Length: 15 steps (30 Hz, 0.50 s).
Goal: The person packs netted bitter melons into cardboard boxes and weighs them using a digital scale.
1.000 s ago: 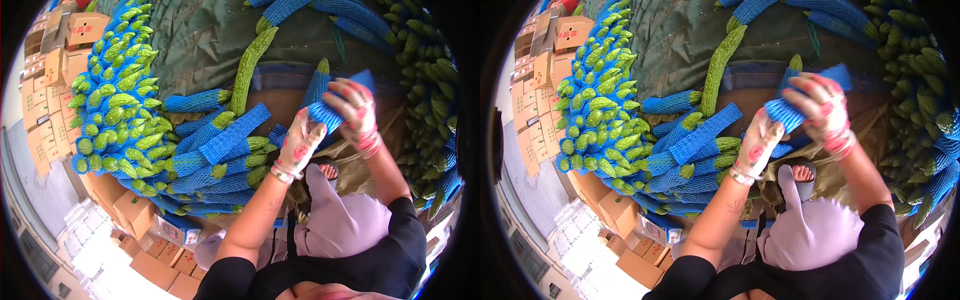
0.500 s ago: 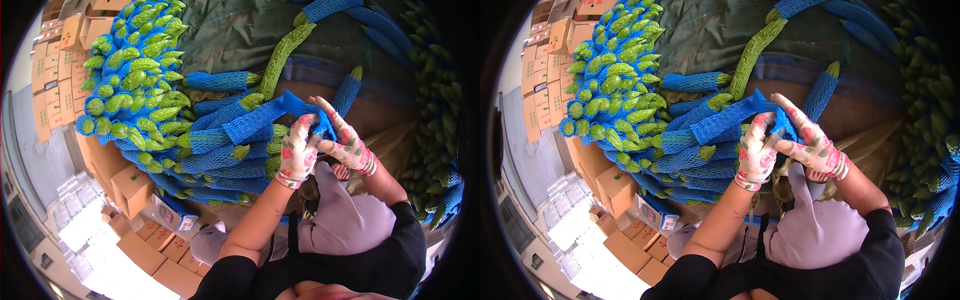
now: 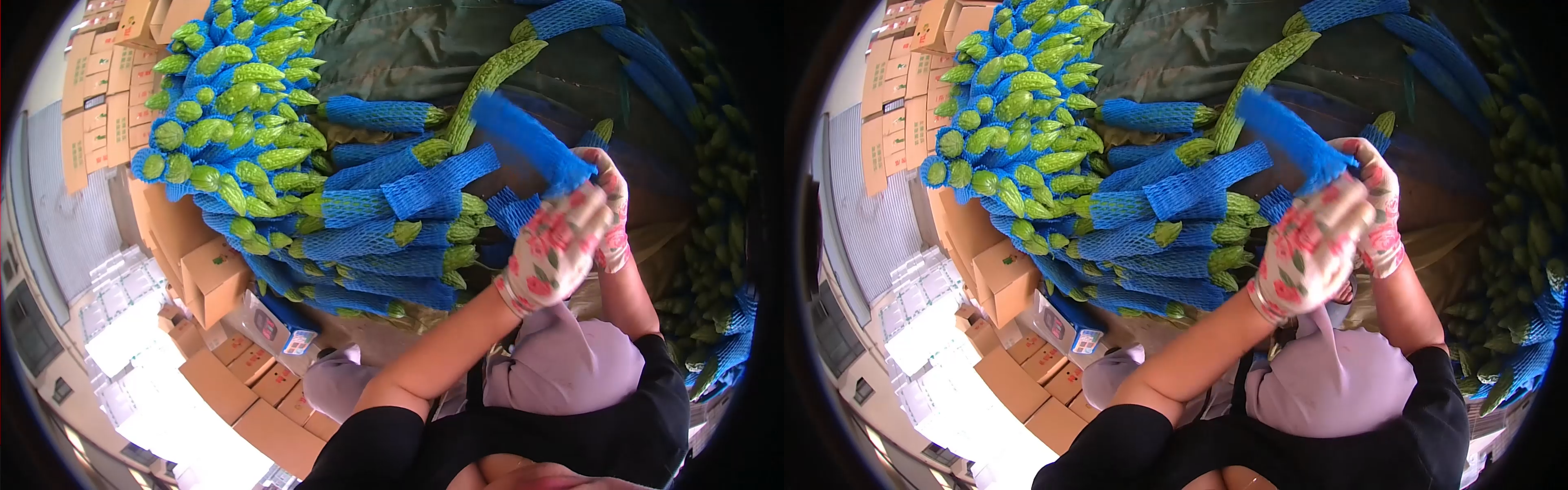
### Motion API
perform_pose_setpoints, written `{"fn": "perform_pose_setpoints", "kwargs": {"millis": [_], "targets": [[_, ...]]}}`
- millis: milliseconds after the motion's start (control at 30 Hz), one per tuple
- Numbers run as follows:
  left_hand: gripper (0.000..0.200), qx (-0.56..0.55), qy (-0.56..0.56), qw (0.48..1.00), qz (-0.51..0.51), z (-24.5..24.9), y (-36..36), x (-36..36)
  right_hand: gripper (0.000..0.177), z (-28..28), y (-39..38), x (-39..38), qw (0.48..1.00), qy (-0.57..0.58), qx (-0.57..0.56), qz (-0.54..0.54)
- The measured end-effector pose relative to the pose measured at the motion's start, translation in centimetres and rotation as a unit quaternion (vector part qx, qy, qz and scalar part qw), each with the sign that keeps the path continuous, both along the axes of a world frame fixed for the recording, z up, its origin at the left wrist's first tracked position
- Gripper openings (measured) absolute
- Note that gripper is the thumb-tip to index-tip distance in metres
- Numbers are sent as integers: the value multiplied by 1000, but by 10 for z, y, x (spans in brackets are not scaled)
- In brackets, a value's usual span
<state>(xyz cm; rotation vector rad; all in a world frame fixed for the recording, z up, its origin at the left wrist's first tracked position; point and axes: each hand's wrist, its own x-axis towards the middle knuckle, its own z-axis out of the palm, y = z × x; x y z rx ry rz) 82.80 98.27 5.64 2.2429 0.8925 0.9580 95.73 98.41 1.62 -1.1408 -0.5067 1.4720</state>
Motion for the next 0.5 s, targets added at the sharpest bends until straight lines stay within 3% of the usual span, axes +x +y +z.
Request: {"fn": "perform_pose_setpoints", "kwargs": {"millis": [67, 100, 133, 167, 200, 267, 300, 333, 400, 433, 467, 500], "targets": [[32, -93, 32, 994, 42, -16, 7, -8, 21, -9, -3, -1, 994, -107, 6, 0], [25, -127, 111, 983, 71, -32, 11, -13, 19, -25, -7, -5, 981, -191, 38, -7], [20, -161, 192, 963, 103, -43, 16, -19, 15, -21, -10, -13, 981, -192, 16, 10], [14, -237, 238, 938, 86, -54, 20, -28, 12, -22, -17, -20, 969, -240, 5, 56], [13, -231, 226, 943, 84, -67, 23, -35, 10, -24, -24, -26, 952, -287, -4, 101], [17, -273, 89, 934, 211, -75, 27, -37, 9, -21, -32, -33, 949, -260, -10, 176], [24, -518, -135, 802, 264, -71, 36, -38, 12, -19, -35, -33, 936, -258, -19, 237], [16, -516, -438, 692, 251, -65, 38, -31, 12, -17, -36, -30, 922, -257, 14, 289], [19, -561, -577, 549, 224, -50, 38, -30, 12, -36, -32, -29, 917, -294, 186, 195], [23, -548, -539, 598, 227, -68, 34, -32, 12, -29, -19, -24, 921, -281, 221, 157], [24, -588, -509, 591, 214, -109, 18, -41, 11, -22, -17, -21, 992, -76, 24, 102], [25, -523, -246, 795, 185, -101, 20, -40, 10, -14, -8, -15, 996, -29, 26, 85]]}}
